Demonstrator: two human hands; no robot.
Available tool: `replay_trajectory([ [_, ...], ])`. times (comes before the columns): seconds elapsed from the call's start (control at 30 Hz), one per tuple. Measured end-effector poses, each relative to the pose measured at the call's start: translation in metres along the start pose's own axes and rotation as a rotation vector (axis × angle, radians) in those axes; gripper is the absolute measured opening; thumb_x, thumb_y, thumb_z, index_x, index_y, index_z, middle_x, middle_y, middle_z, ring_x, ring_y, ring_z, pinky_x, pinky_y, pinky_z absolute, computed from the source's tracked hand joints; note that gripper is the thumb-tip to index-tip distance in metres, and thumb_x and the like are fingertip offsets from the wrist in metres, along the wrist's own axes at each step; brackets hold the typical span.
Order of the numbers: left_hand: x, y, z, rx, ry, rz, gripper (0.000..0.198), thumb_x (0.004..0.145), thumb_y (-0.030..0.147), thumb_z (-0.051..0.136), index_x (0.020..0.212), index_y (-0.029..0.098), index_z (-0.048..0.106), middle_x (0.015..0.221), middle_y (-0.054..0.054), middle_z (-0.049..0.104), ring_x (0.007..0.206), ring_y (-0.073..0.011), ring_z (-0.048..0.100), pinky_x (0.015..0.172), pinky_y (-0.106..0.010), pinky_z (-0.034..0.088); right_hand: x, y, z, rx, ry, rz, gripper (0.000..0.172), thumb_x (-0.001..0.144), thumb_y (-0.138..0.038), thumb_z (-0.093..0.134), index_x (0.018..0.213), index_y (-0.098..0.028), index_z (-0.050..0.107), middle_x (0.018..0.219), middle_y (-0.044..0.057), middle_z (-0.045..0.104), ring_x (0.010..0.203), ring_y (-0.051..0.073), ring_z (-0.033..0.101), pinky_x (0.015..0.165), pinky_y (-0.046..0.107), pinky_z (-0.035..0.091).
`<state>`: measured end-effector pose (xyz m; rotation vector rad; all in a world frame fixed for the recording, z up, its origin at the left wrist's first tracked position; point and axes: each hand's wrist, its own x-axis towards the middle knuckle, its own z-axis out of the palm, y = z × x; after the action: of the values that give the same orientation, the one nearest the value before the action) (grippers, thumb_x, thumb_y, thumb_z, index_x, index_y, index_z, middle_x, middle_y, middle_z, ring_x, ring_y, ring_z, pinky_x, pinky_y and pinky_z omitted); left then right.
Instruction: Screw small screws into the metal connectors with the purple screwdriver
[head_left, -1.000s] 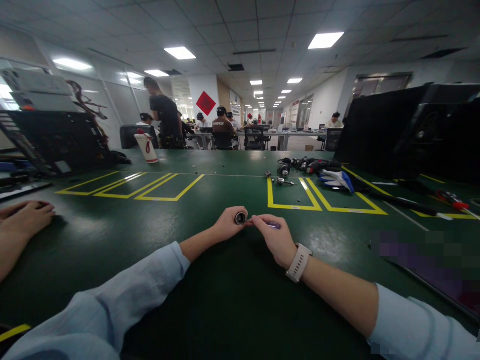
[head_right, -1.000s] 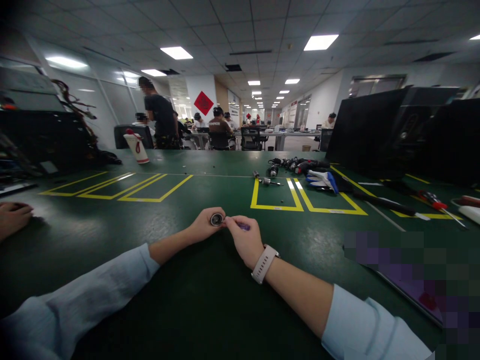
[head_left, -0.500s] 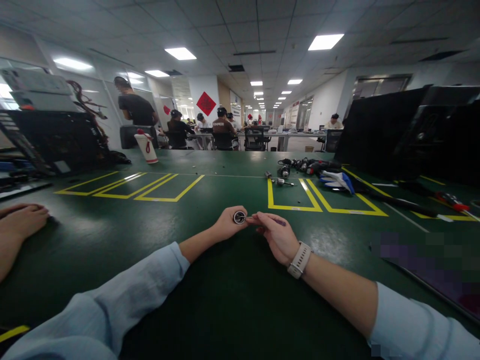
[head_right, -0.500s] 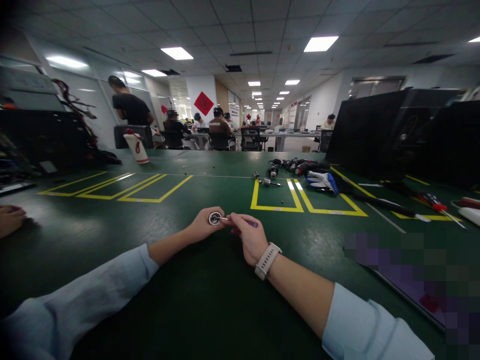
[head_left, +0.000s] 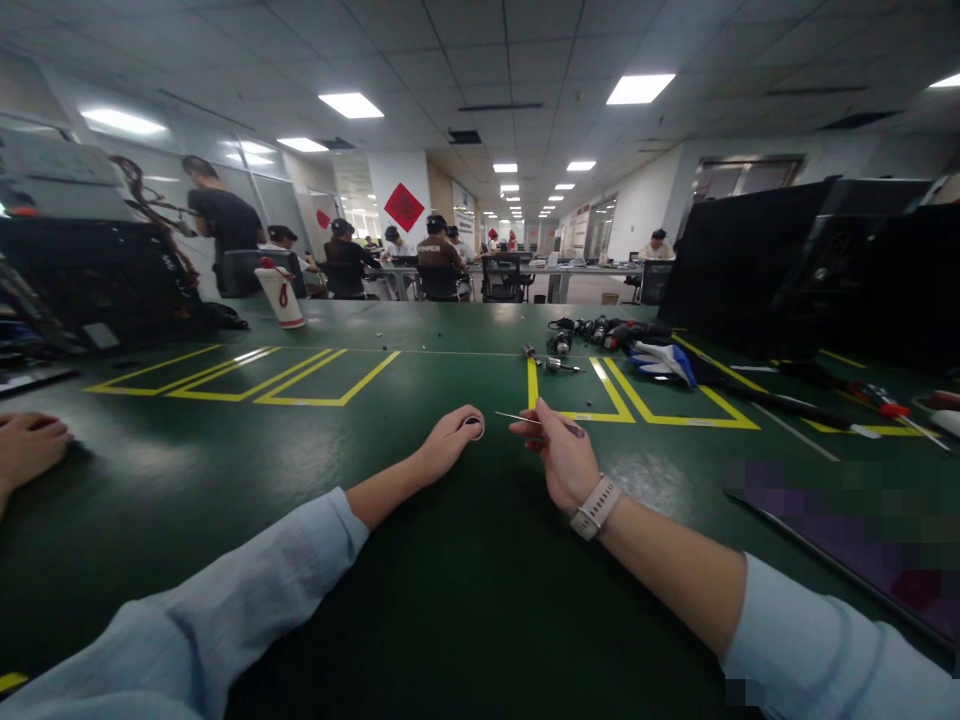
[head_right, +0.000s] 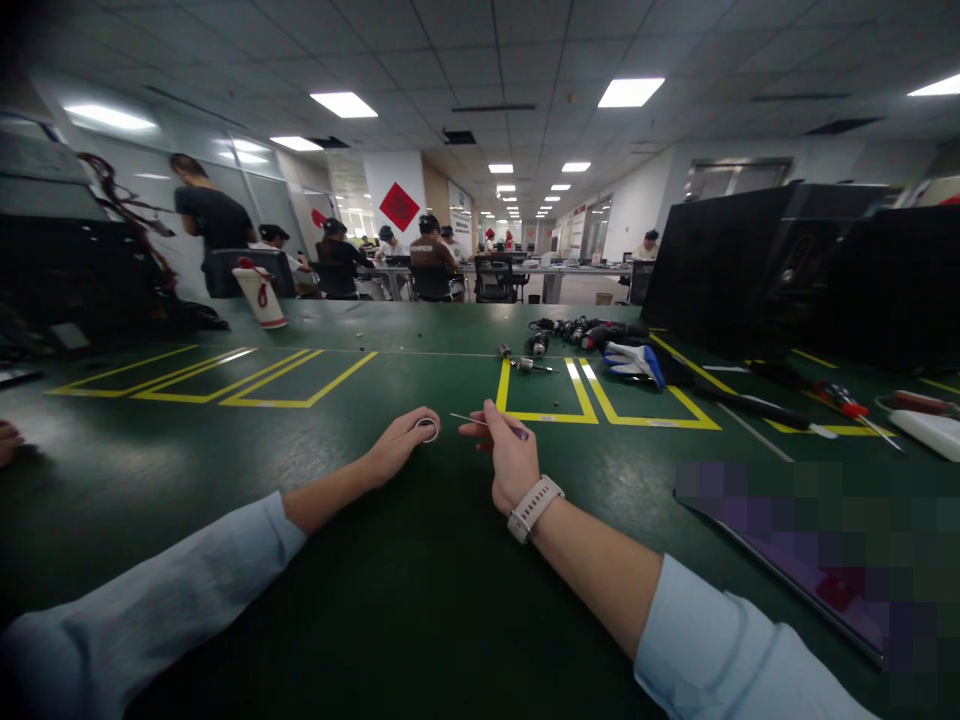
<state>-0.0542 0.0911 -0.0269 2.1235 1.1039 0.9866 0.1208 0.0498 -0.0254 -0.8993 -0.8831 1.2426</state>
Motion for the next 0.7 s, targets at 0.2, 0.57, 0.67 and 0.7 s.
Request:
replay_trajectory([
  [0.2, -0.002, 0.008, 0.008, -0.111, -0.005, -0.007, 0.016, 0.078, 0.028, 0.042, 0.077, 0.016, 0.052, 0.073, 0.0, 0.052, 0.071, -0.0143, 0.049, 0.068, -0.027, 0.042, -0.005, -0.002, 0.003, -0.442, -0.342, -0.395, 0.014, 0.071, -0.027, 0.061, 0.083, -0.02, 0.057, 0.097, 0.004, 0.062, 0.09, 0.019, 0.056, 0.077, 0.033, 0.042],
  [0.57, -0.008, 0.017, 0.024, -0.191, -0.132, 0.003, 0.03, 0.077, 0.023, 0.047, 0.106, 0.019, 0.041, 0.092, -0.002, 0.058, 0.089, -0.0185, 0.055, 0.079, -0.033, 0.045, -0.012, -0.01, 0.002, -0.968, -0.456, -0.735, 0.018, 0.069, -0.007, 0.054, 0.079, -0.021, 0.048, 0.086, 0.004, 0.055, 0.082, 0.02, 0.05, 0.07, 0.031, 0.042],
  [0.67, -0.008, 0.014, 0.021, -0.128, -0.117, 0.068, 0.04, 0.077, 0.025, 0.049, 0.116, 0.019, 0.038, 0.103, -0.005, 0.059, 0.101, -0.0215, 0.053, 0.089, -0.037, 0.041, -0.007, -0.01, -0.001, -1.002, -0.49, -0.751, 0.018, 0.069, -0.007, 0.052, 0.079, -0.021, 0.048, 0.085, 0.004, 0.055, 0.079, 0.019, 0.05, 0.069, 0.031, 0.041],
  [0.7, -0.007, 0.011, 0.019, -0.097, -0.075, 0.091, 0.046, 0.077, 0.027, 0.05, 0.12, 0.019, 0.036, 0.112, -0.007, 0.056, 0.108, -0.023, 0.05, 0.094, -0.039, 0.038, -0.003, -0.01, -0.003, -0.991, -0.476, -0.751, 0.018, 0.069, -0.008, 0.053, 0.079, -0.021, 0.048, 0.084, 0.004, 0.056, 0.08, 0.02, 0.051, 0.07, 0.032, 0.04],
])
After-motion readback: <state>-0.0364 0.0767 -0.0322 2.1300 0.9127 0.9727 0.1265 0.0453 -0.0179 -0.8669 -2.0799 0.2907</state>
